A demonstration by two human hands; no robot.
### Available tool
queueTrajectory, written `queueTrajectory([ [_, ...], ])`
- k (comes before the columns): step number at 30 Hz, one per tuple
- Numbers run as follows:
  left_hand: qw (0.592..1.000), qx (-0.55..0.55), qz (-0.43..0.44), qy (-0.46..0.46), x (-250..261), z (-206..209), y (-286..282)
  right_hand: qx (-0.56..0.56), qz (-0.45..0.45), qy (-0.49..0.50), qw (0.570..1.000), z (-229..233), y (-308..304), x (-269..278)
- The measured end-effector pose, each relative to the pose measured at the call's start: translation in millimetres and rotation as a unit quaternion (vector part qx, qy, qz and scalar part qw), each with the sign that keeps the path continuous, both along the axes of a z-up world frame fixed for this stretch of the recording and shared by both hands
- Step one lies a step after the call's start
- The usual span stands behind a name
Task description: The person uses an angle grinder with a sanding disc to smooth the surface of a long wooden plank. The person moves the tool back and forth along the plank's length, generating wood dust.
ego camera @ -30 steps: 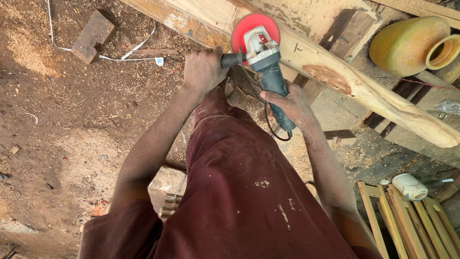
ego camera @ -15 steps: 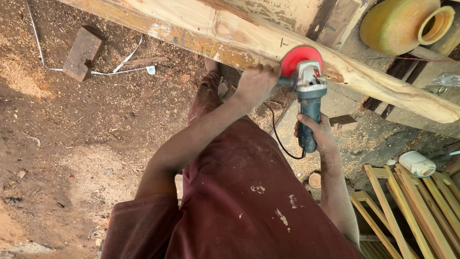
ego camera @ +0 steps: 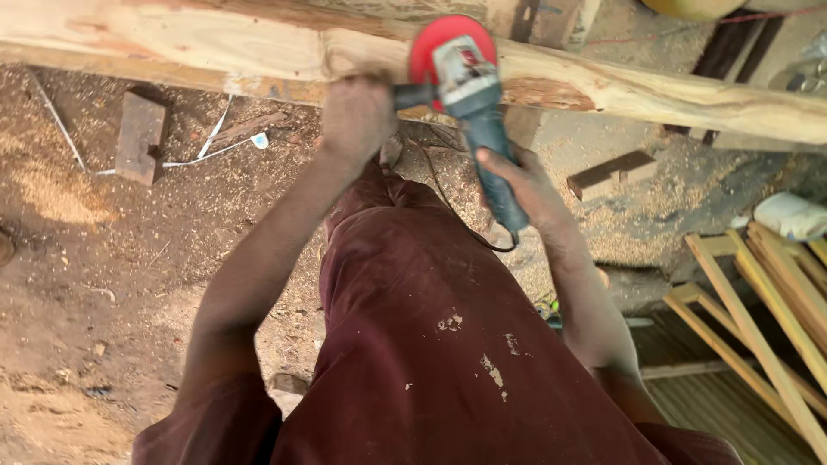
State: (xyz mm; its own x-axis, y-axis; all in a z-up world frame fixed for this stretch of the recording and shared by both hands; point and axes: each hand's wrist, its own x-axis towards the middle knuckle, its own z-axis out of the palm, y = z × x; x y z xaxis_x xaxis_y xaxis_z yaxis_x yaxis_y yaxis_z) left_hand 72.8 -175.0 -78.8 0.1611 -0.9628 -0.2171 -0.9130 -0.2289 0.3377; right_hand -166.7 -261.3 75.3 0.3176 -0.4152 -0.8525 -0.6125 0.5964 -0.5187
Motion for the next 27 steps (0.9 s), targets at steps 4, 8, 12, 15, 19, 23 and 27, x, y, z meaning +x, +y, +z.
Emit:
queueTrajectory([
  [4, 0.992, -0.011, -0.08, 0.098, -96.8, 5.4, -61.5, -0.022, -0.09, 0.067, 0.993, 21.2, -13.7, -73.4],
  [8, 0.99, -0.033, -0.117, 0.065, -157.8, 13.3, -101.1, -0.022, -0.163, 0.071, 0.984, 24.1, -23.3, -120.4],
  [12, 0.992, -0.054, -0.086, 0.07, -140.5, 21.4, -73.3, -0.022, -0.115, 0.06, 0.991, 8.2, -20.2, -116.2],
  [15, 0.995, -0.03, -0.03, 0.089, -92.9, 24.3, -22.4, -0.011, -0.034, 0.022, 0.999, -9.3, -7.4, -88.2],
  [19, 1.0, 0.001, 0.006, 0.019, -38.7, 22.3, 39.4, -0.003, 0.073, -0.019, 0.997, -30.7, 1.7, -41.2],
  [23, 0.995, -0.031, 0.095, -0.008, -7.5, 26.6, 72.2, -0.007, 0.146, -0.048, 0.988, -38.3, 9.0, 0.5],
  [27, 0.994, -0.039, 0.105, -0.001, -10.7, 32.7, 75.0, -0.036, 0.177, 0.008, 0.983, -32.9, 11.5, 0.1],
])
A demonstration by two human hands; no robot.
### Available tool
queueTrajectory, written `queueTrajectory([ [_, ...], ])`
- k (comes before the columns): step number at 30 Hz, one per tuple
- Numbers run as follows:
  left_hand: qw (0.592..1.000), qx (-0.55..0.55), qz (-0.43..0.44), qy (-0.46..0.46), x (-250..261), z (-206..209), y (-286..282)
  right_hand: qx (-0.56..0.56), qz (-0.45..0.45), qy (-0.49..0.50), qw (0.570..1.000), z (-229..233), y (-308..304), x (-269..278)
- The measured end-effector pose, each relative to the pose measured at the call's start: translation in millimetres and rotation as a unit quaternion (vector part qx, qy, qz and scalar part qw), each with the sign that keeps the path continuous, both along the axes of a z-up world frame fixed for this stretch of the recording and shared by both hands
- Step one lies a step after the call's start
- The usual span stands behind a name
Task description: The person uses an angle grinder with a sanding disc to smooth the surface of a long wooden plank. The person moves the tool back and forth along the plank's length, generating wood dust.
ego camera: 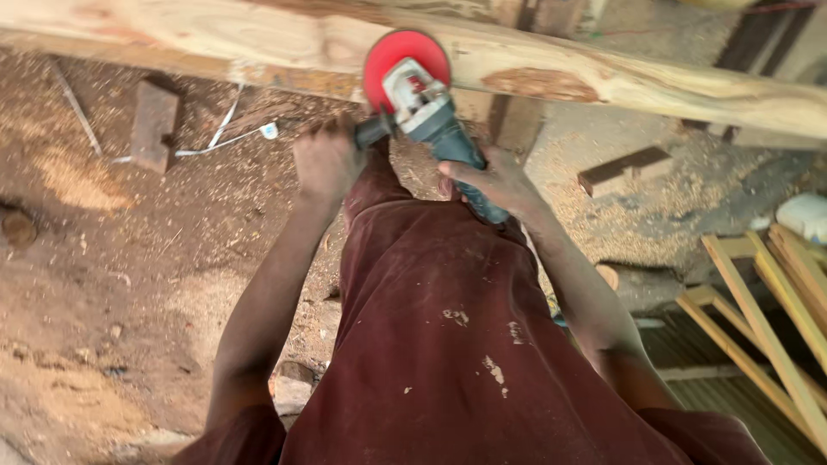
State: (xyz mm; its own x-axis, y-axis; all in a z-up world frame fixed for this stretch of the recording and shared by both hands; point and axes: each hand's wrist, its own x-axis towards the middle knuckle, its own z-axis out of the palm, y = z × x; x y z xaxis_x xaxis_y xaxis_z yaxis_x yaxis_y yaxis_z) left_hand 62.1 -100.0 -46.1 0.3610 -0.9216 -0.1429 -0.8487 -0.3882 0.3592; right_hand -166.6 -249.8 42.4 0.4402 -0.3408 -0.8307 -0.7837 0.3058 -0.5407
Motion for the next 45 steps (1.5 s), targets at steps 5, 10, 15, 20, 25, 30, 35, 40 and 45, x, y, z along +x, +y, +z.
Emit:
queueTrajectory([
  [5, 0.997, -0.011, -0.062, 0.038, -58.1, -18.2, -34.4, -0.004, -0.076, -0.014, 0.997, 5.2, -13.3, -75.1],
  [10, 0.984, 0.049, -0.157, 0.075, -172.9, -25.9, -127.7, -0.026, -0.149, 0.009, 0.989, 19.7, -55.5, -187.8],
  [15, 0.981, -0.004, -0.188, 0.041, -257.1, -4.5, -194.3, -0.03, -0.23, 0.046, 0.972, 31.6, -87.1, -274.0],
  [20, 0.986, -0.043, -0.155, 0.046, -267.3, 9.7, -207.0, -0.007, -0.243, 0.034, 0.969, 42.1, -104.8, -277.5],
  [25, 0.995, 0.026, -0.086, 0.053, -176.9, 31.8, -154.1, 0.054, -0.171, -0.001, 0.984, 47.5, -99.4, -177.9],
  [30, 0.994, 0.107, -0.003, 0.007, -60.5, 28.8, -92.0, 0.11, -0.055, -0.037, 0.992, 31.1, -90.9, -51.9],
  [35, 0.986, 0.159, 0.059, 0.002, 28.2, 4.5, -47.7, 0.085, 0.04, -0.023, 0.995, 14.9, -85.8, 46.5],
  [40, 0.995, 0.069, 0.056, -0.052, 44.8, -19.8, -36.5, 0.11, 0.012, -0.018, 0.994, 19.5, -84.7, 69.4],
  [45, 0.986, 0.035, 0.055, -0.151, 40.0, -25.8, -37.7, 0.115, 0.001, -0.035, 0.993, 30.4, -93.8, 66.1],
])
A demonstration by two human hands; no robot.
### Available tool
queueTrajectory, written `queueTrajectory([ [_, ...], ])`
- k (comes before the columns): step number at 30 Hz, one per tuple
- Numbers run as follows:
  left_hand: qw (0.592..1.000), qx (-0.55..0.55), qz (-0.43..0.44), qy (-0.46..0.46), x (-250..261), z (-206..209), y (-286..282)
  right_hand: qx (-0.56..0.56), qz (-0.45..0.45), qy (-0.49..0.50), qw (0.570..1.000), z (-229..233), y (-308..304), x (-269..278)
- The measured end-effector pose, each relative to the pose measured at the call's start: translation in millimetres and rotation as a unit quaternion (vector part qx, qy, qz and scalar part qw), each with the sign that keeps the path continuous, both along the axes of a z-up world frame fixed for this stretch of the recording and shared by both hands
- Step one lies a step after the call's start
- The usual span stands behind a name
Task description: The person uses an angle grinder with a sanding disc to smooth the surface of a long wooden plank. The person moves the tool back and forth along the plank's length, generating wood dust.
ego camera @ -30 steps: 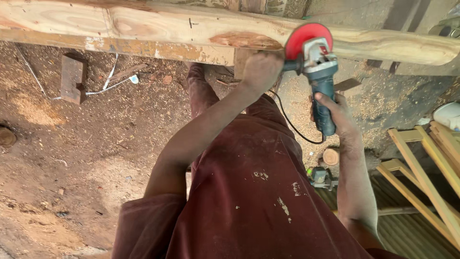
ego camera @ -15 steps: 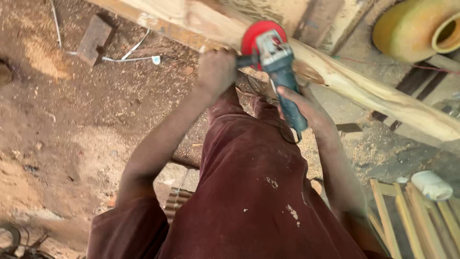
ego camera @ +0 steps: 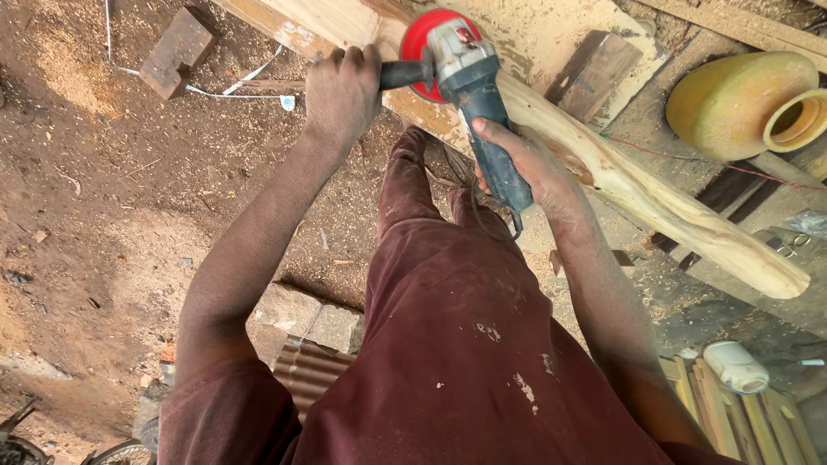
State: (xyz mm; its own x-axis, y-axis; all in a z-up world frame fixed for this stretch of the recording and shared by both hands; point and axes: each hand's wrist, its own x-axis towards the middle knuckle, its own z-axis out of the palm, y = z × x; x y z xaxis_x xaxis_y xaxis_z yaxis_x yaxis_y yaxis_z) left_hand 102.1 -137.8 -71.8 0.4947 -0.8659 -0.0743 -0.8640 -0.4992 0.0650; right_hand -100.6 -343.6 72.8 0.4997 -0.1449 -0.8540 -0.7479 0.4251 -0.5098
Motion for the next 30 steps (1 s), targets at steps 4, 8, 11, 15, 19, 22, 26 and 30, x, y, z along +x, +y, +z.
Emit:
queueTrajectory([
  [4, 0.992, 0.126, 0.009, 0.022, 2.6, 13.5, 0.0, 0.035, 0.002, -0.034, 0.999, -11.8, 1.2, -7.3],
  [8, 0.99, 0.133, -0.012, 0.049, -12.9, 36.9, -30.4, 0.012, -0.009, -0.012, 1.0, -16.2, -10.1, -30.9],
  [11, 0.994, 0.069, -0.017, 0.088, -70.1, 49.4, -54.0, 0.022, -0.065, 0.047, 0.997, -4.2, -15.3, -71.5],
  [15, 0.986, 0.093, -0.026, 0.139, -116.0, 51.4, -59.1, 0.015, -0.07, 0.06, 0.996, 16.1, -21.3, -100.4],
  [19, 0.981, 0.11, 0.023, 0.158, -76.9, 40.4, -33.7, 0.05, -0.03, 0.004, 0.998, 4.3, -14.5, -57.8],
  [22, 0.986, 0.139, 0.033, 0.088, -17.4, 31.6, -1.2, 0.019, 0.009, -0.028, 0.999, -10.1, 5.2, -26.1],
  [26, 0.993, 0.087, -0.052, 0.064, 14.6, 28.0, 14.4, -0.247, 0.062, -0.244, 0.936, -15.8, 19.2, -36.0],
  [30, 0.984, 0.097, -0.071, 0.129, -63.8, 26.4, -11.3, -0.048, 0.002, -0.011, 0.999, -15.0, 8.6, -97.4],
])
